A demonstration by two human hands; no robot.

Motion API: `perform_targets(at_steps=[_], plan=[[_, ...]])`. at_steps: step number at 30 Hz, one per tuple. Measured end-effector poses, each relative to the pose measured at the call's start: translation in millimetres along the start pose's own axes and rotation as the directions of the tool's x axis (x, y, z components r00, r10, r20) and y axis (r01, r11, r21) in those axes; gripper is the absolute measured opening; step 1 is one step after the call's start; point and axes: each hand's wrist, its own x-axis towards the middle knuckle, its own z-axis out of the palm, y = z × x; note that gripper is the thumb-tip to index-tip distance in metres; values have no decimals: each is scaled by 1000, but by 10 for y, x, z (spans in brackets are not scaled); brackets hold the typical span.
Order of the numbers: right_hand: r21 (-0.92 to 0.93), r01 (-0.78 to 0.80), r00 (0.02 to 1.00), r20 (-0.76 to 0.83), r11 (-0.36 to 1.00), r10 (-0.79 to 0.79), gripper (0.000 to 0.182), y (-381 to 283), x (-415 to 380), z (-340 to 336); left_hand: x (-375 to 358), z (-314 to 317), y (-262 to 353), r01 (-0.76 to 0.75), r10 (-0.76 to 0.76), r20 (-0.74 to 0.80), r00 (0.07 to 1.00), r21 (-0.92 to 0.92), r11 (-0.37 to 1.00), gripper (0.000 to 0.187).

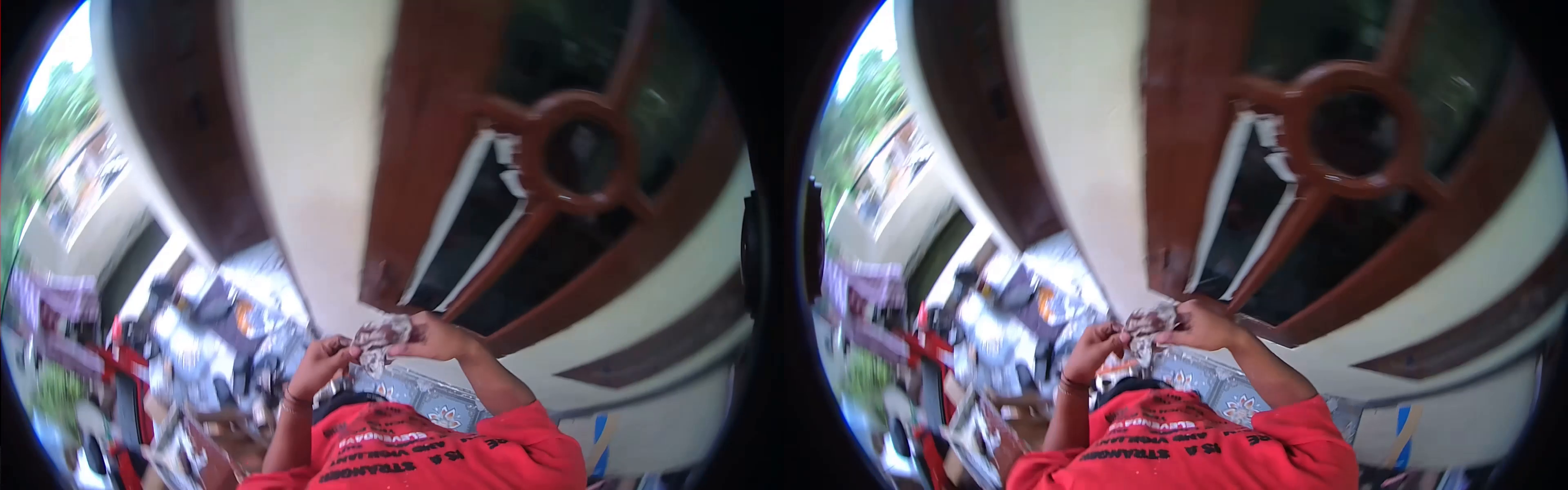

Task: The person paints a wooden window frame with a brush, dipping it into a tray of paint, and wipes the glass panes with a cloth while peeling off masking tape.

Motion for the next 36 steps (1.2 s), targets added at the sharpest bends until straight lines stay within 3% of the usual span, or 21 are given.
perform_targets(at_steps=[1, 2, 4, 5, 6, 8, 10, 12, 13, 14, 16, 18, 20, 22, 25, 26, 28, 32, 33, 34, 36], plan=[[174, -53, 999, -3, 983, 54, 26, -289, 30, 35, -60, -41, -167, -67, 63, -70, 996, -69, 995, 23], [178, -99, 987, 146, 979, 73, 16, -337, 65, -29, -176, -68, -313, -141, 120, -158, 980, -126, 982, 25], [361, -235, 955, 258, 902, 145, 26, -421, 131, -6, -428, -74, -410, -139, 84, -445, 892, -91, 986, 21], [274, -151, 942, 332, 950, 54, 29, -308, 198, 73, -469, -122, -482, -171, 122, -513, 849, -49, 984, 21], [334, -210, 947, 303, 919, 107, 28, -285, 161, 51, -550, -177, -574, -195, 159, -577, 801, -2, 981, 21], [412, -248, 939, 325, 877, 113, 25, -162, 218, 232, -920, -300, -741, -174, 129, -769, 626, 24, 985, 22], [415, -303, 913, 384, 858, 137, 25, 7, 277, 374, -1163, -387, -951, -348, 106, -925, 365, -30, 937, 24], [382, -343, 881, 449, 858, 152, 25, 37, 336, 498, -1462, -425, -1018, -375, 41, -981, 189, -33, 927, 25], [359, -371, 871, 453, 857, 187, 25, 29, 356, 529, -1619, -481, -1033, -316, 98, -991, 91, 65, 947, 25], [350, -376, 859, 479, 858, 181, 25, 14, 383, 532, -1792, -541, -1043, -242, 159, -987, 0, 154, 958, 26], [355, -334, 875, 461, 873, 148, 26, -30, 484, 579, -2313, -534, -780, -344, 125, -980, -155, 172, 923, 26], [335, -313, 880, 453, 889, 139, 26, -61, 536, 593, -2755, -468, -626, -233, 182, -922, -343, 271, 934, 26], [353, -321, 884, 445, 879, 145, 25, -61, 606, 589, -3269, -373, -744, -222, 245, -852, -463, 379, 898, 26], [332, -322, 874, 465, 887, 143, 25, -26, 686, 597, -3671, -102, -886, -34, 206, -794, -572, 274, 961, 31], [335, -331, 859, 495, 882, 134, 26, 17, 812, 640, -3842, 286, -1230, -16, 65, -711, -700, 107, 994, 43], [329, -333, 854, 503, 884, 134, 26, -3, 860, 671, -3789, 366, -1388, -88, -3, -633, -774, 102, 991, 45], [284, -328, 817, 564, 901, 120, 26, -67, 945, 744, -3745, 460, -1815, -177, -109, -566, -817, 66, 982, 47], [239, -296, 745, 663, 925, 67, 28, -188, 1130, 1028, -3515, 561, -2641, -448, -460, -511, -726, -155, 880, 57], [189, -285, 709, 701, 940, 74, 30, -236, 1178, 1169, -3414, 510, -2948, -240, -247, -432, -868, -72, 968, 65], [139, -270, 673, 735, 953, 84, 33, -288, 1222, 1343, -3291, 513, -2811, -242, -247, -437, -865, -67, 968, 65], [8, -264, 571, 807, 964, 150, 45, -308, 1256, 1786, -2936, 533, -2295, 183, 41, -300, -953, -464, 866, 71]])
